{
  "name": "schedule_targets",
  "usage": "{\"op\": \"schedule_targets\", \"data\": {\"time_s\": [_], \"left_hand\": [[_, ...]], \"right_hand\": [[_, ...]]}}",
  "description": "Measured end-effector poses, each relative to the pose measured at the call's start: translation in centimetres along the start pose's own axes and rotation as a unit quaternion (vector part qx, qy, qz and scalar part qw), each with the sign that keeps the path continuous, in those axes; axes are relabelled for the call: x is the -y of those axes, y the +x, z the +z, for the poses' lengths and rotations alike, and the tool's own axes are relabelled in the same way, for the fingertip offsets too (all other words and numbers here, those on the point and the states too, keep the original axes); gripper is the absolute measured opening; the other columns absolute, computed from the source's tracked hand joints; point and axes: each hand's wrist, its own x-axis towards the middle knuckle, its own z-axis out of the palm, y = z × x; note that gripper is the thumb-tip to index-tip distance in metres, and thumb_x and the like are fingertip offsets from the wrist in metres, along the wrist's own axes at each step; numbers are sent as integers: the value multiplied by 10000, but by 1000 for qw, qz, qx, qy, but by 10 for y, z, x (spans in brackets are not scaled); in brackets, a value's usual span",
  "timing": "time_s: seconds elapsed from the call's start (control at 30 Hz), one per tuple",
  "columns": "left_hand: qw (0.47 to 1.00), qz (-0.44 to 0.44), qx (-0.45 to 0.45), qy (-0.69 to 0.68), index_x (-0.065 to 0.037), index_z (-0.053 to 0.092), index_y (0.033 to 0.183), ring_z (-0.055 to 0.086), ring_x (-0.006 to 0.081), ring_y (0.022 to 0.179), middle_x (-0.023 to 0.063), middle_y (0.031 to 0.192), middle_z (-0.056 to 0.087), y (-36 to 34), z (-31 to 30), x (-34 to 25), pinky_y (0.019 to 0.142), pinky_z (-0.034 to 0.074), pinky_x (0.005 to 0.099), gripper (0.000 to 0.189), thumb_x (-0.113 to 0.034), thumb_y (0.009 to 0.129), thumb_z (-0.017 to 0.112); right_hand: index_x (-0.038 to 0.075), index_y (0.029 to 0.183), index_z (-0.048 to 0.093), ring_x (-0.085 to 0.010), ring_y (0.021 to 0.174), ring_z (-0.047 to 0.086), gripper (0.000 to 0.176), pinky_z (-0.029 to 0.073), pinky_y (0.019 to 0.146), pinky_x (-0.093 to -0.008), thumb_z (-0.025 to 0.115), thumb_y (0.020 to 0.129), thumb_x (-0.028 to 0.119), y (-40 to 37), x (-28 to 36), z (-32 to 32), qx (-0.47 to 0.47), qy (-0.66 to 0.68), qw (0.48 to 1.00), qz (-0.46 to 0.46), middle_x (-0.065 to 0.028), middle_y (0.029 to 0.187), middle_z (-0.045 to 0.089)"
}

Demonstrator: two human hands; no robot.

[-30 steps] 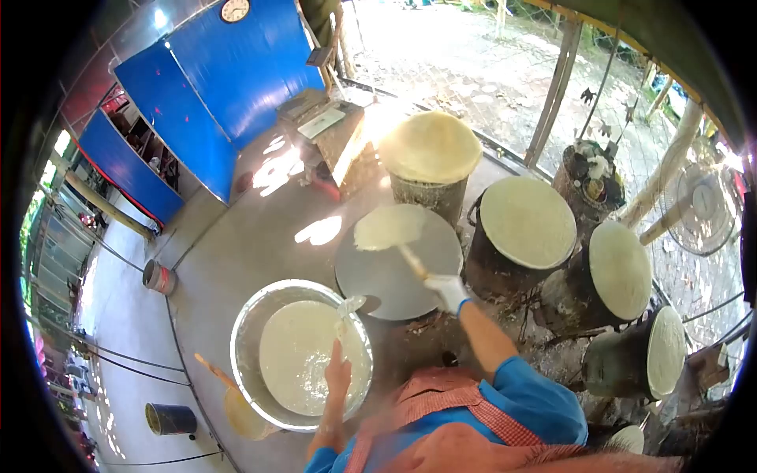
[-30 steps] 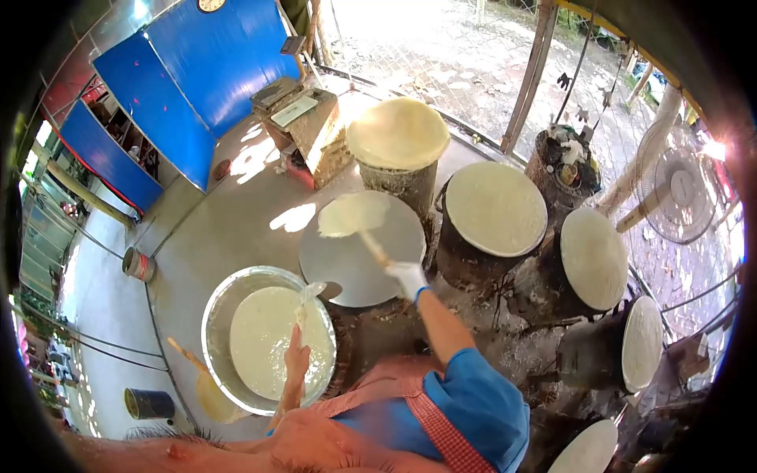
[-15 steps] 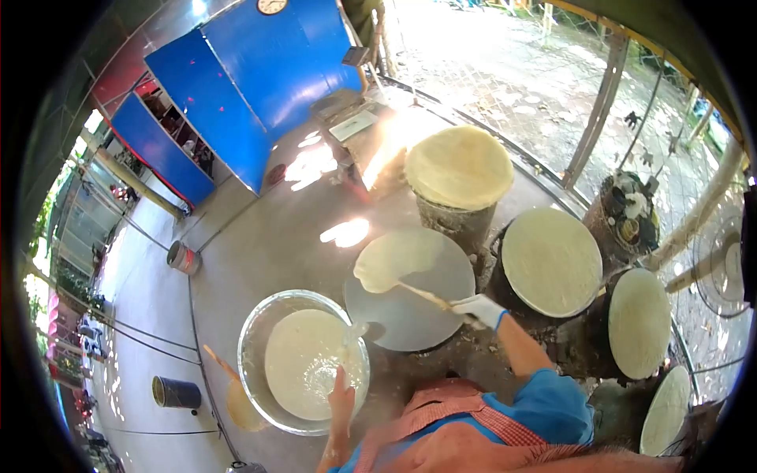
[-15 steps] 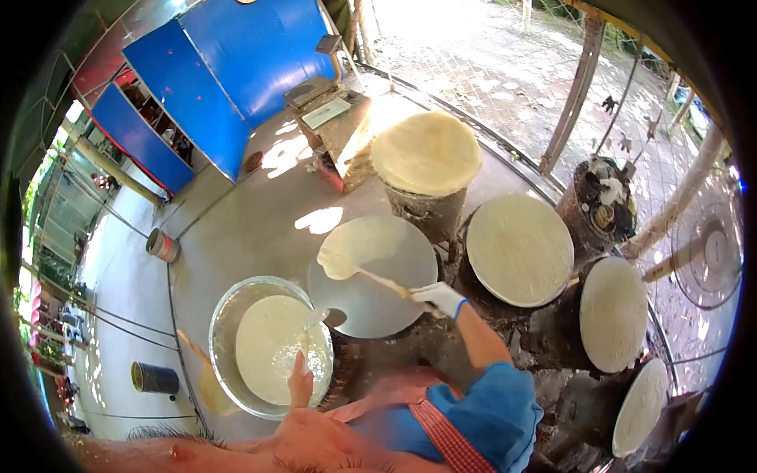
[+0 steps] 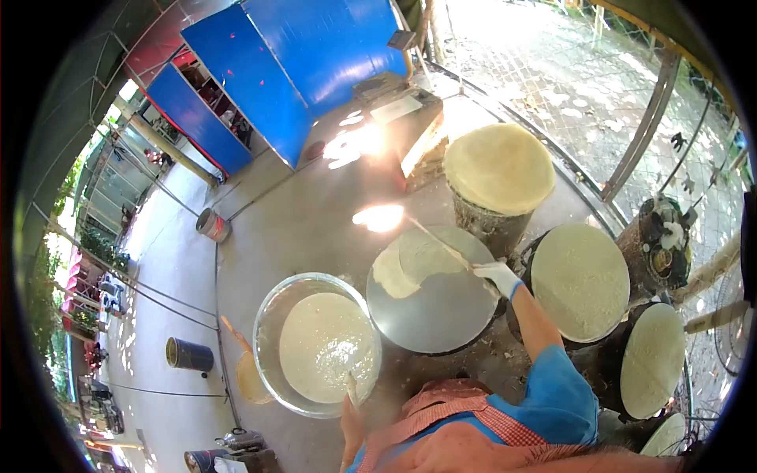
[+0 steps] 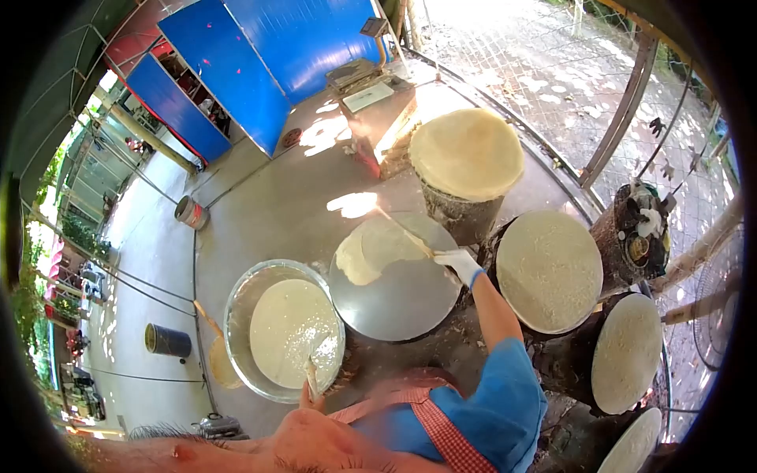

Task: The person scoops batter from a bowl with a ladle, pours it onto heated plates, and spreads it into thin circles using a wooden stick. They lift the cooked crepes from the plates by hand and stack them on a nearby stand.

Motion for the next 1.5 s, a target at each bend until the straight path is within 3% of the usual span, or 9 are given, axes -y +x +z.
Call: {"op": "schedule_targets", "data": {"time_s": [0.23,0.8,0.87,1.17,1.23,1.3,1.37,1.43,1.5], "left_hand": [[998,-44,-24,-36,-112,422,1381,581,342,1074,192,1189,592,-25,1,6,892,452,391,633,-91,765,564],[990,-78,-56,-99,-104,448,1357,608,221,1039,127,1142,631,-74,-7,-21,849,469,314,623,-16,743,515],[992,-87,-51,-69,-102,446,1360,599,198,1051,114,1141,632,-71,-3,8,857,464,299,624,-9,746,512],[984,-125,-66,-104,-58,399,1399,632,140,874,79,1136,631,-98,-5,9,707,501,261,617,8,795,508],[977,-121,-76,-159,-55,403,1400,619,113,856,88,1117,631,-107,-6,-4,675,488,226,619,23,793,498],[972,-99,-69,-199,-58,403,1402,619,112,813,83,1093,635,-108,-9,0,641,486,231,626,30,789,492],[968,-102,-57,-221,-61,400,1406,616,108,811,77,1072,636,-110,-14,-5,634,482,225,631,32,788,487],[973,-115,-44,-197,-65,397,1409,611,104,820,71,1066,633,-114,-35,4,639,479,216,638,34,785,486],[978,-137,-29,-157,-71,395,1412,602,100,839,65,1076,624,-114,-43,21,657,476,204,646,35,782,488]], "right_hand": [[44,1122,667,-127,328,407,347,256,308,-279,670,808,192,-44,-26,13,187,-60,980,41,-68,525,525],[60,869,684,-87,378,429,102,256,325,-254,666,789,120,0,27,13,71,-264,957,97,-48,534,532],[65,818,673,-102,377,437,72,274,336,-266,606,802,85,6,49,29,89,-102,990,-42,-49,530,530],[70,1052,705,-114,373,415,304,251,334,-279,668,752,95,-26,4,-50,219,-199,950,100,-43,516,500],[35,994,715,-140,384,451,249,308,342,-289,667,767,127,-34,61,18,144,-504,850,50,-88,540,549],[46,840,702,-140,365,431,142,290,337,-308,676,773,168,75,-7,-10,227,-246,795,-506,-68,515,525],[41,717,630,-131,400,450,157,309,368,-325,699,742,180,16,62,46,171,-259,951,-4,-59,518,509],[46,728,627,-161,421,457,103,327,399,-337,694,689,113,22,24,27,225,-311,923,-14,-77,531,514],[55,720,617,-238,517,511,163,382,464,-350,667,573,5,52,-29,-37,397,-493,556,-539,-113,646,587]]}}
